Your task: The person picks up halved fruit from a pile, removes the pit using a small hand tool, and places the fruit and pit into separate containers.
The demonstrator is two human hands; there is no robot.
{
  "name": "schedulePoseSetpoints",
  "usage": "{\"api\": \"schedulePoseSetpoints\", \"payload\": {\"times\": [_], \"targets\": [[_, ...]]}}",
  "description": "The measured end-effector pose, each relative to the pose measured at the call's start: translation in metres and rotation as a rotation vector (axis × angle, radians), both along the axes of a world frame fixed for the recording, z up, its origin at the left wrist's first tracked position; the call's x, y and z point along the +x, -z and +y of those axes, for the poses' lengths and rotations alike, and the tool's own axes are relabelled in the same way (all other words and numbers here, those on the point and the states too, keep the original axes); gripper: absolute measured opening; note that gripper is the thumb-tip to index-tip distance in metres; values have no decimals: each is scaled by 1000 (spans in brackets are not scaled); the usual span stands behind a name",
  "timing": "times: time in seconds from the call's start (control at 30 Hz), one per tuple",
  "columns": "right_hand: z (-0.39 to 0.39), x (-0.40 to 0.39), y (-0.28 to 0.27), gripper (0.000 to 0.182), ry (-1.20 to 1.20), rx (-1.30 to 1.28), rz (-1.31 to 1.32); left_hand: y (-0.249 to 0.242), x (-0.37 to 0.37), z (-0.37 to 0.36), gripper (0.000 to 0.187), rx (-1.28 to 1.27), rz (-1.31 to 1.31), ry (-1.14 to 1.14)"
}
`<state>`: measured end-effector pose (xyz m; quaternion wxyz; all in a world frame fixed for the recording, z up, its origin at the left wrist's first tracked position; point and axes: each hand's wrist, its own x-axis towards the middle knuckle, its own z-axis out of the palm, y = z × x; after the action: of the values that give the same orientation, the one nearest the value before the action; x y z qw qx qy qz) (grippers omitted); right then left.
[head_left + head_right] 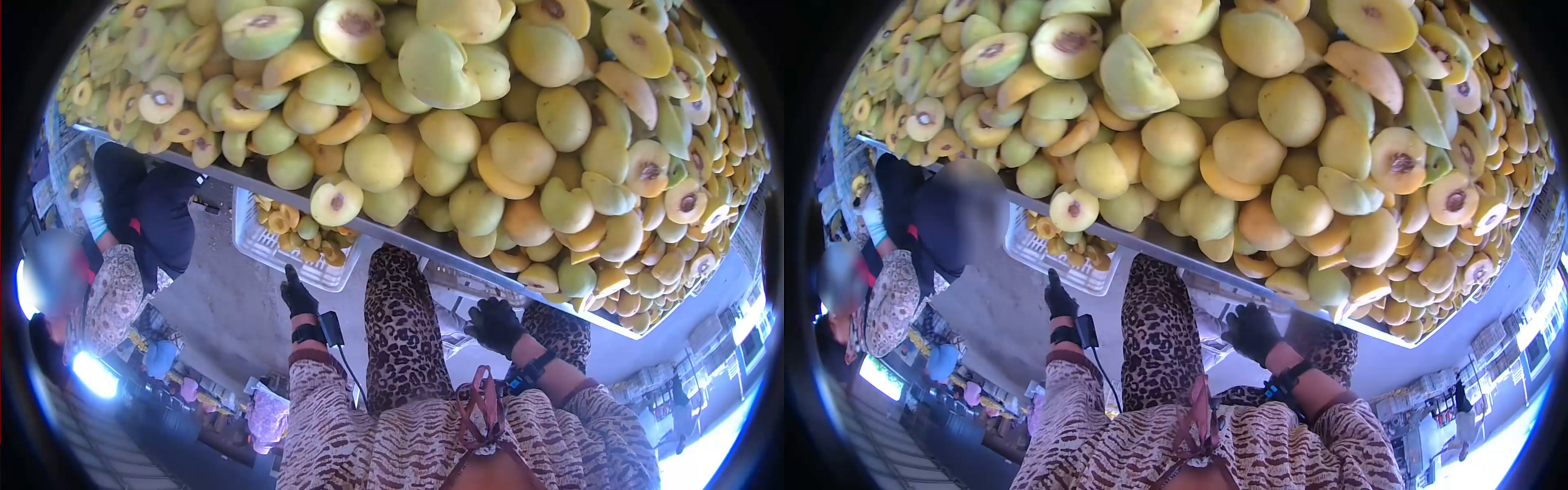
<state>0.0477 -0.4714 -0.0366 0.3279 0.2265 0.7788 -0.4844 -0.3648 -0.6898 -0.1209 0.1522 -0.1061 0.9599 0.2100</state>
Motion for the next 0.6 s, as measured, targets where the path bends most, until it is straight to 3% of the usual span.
{"api": "schedulePoseSetpoints", "payload": {"times": [0.03, 0.07, 0.13, 0.17, 0.2, 0.23, 0.3, 0.33, 0.37, 0.43, 0.6], "targets": [[-11, 7, 15, 38, 114, 17, -16, 7, 2, -14, 66, -180, -272, -170], [-29, 16, 29, 38, 118, 6, -26, 16, 5, -26, 66, -193, -280, -166], [-48, 23, 56, 42, 477, 166, -7, 38, 11, -25, 81, -140, -366, -317], [-48, 20, 62, 45, 351, -70, -336, 39, 16, -22, 74, 70, -365, -270], [-72, 35, 84, 48, 354, -142, -341, 66, 9, -56, 66, 233, -325, -316], [-105, 52, 102, 55, 573, -97, -77, 65, 8, -56, 60, 232, -285, -357], [-88, 42, 94, 55, 604, -308, -123, 63, 6, -50, 57, 244, -240, -443], [-72, 27, 93, 55, 618, -350, -160, 65, -1, -63, 58, 101, -281, -217], [-62, 16, 97, 56, 623, -358, -182, 89, -11, -100, 59, 186, -226, -193], [-33, -5, 110, 56, 638, -338, -214, 62, -11, -60, 56, 206, -272, -337], [13, -25, 134, 58, 643, -260, -254, 65, -17, -43, 55, 202, -339, -474]]}}
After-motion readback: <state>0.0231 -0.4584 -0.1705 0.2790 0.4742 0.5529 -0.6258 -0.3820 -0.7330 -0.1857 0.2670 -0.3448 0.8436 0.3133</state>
